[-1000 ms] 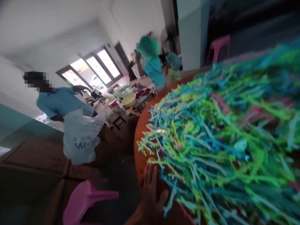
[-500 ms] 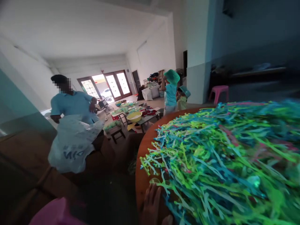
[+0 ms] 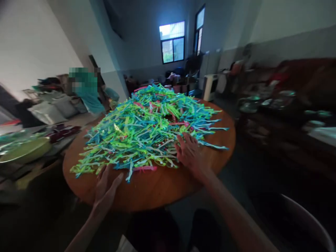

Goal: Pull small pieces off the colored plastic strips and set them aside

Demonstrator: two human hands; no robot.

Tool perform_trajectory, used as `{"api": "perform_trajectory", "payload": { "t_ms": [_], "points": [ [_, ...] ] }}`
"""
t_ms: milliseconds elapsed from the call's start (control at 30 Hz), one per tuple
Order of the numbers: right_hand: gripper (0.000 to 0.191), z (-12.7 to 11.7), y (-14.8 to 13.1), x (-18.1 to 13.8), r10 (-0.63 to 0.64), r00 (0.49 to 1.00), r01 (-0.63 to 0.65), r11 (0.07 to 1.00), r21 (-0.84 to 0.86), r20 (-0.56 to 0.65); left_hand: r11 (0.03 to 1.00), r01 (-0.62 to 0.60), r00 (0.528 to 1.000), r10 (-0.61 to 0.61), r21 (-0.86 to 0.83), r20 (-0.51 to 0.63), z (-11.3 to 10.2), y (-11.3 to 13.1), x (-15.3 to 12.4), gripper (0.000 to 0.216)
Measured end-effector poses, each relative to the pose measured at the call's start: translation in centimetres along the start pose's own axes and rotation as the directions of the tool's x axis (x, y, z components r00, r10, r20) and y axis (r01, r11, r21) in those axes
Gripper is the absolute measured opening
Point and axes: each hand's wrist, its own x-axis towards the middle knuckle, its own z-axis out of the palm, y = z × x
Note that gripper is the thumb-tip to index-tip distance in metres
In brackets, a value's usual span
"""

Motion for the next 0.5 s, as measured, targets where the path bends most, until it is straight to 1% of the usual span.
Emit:
{"api": "perform_trajectory", "payload": {
  "t_ms": [33,67,100,133,167,200,267,333,367,433,500],
  "points": [
    [0.042,-0.7,-0.5,-1.1,0.044,0.999,-0.046,0.997,-0.057,-0.028,0.995,-0.096,0.993,0.095,0.001,0.066,1.0,0.3,-0.2,0.078],
    [0.043,-1.0,-1.4,-2.1,0.083,0.995,-0.087,0.991,-0.099,-0.05,0.977,-0.211,0.969,0.208,0.009,0.131,1.8,0.8,-0.5,0.081],
    [0.043,-1.1,-2.3,-3.0,0.108,0.993,-0.114,0.984,-0.136,-0.055,0.944,-0.33,0.929,0.32,0.021,0.188,2.5,1.2,-0.7,0.084],
    [0.042,-0.9,-3.4,-3.7,0.118,0.992,-0.122,0.977,-0.173,-0.032,0.899,-0.436,0.878,0.416,0.035,0.238,2.9,1.6,-0.9,0.085],
    [0.041,-0.7,-4.4,-4.2,0.119,0.993,-0.113,0.972,-0.205,0.017,0.855,-0.516,0.83,0.483,0.053,0.28,3.1,1.8,-1.0,0.081],
    [0.04,-0.4,-5.3,-4.7,0.112,0.99,-0.091,0.97,-0.227,0.085,0.82,-0.567,0.794,0.521,0.072,0.314,3.3,1.9,-0.9,0.074],
    [0.039,0.1,-6.8,-5.5,0.084,0.973,-0.032,0.971,-0.237,0.214,0.782,-0.616,0.75,0.546,0.095,0.373,3.5,1.8,-0.4,0.058],
    [0.039,0.4,-7.9,-6.1,0.062,0.965,-0.005,0.976,-0.219,0.256,0.769,-0.63,0.738,0.55,0.108,0.391,3.6,1.2,0.7,0.046],
    [0.041,0.5,-8.2,-6.4,0.055,0.969,-0.004,0.978,-0.21,0.24,0.768,-0.632,0.736,0.553,0.103,0.391,3.7,0.9,1.2,0.044],
    [0.044,0.4,-8.7,-6.7,0.048,0.984,-0.013,0.98,-0.197,0.171,0.775,-0.628,0.733,0.561,0.067,0.384,3.7,0.0,2.4,0.043],
    [0.043,0.3,-8.8,-6.4,0.049,0.994,-0.029,0.98,-0.196,0.1,0.785,-0.62,0.733,0.571,0.015,0.369,3.4,-0.8,3.4,0.044]
  ]
}}
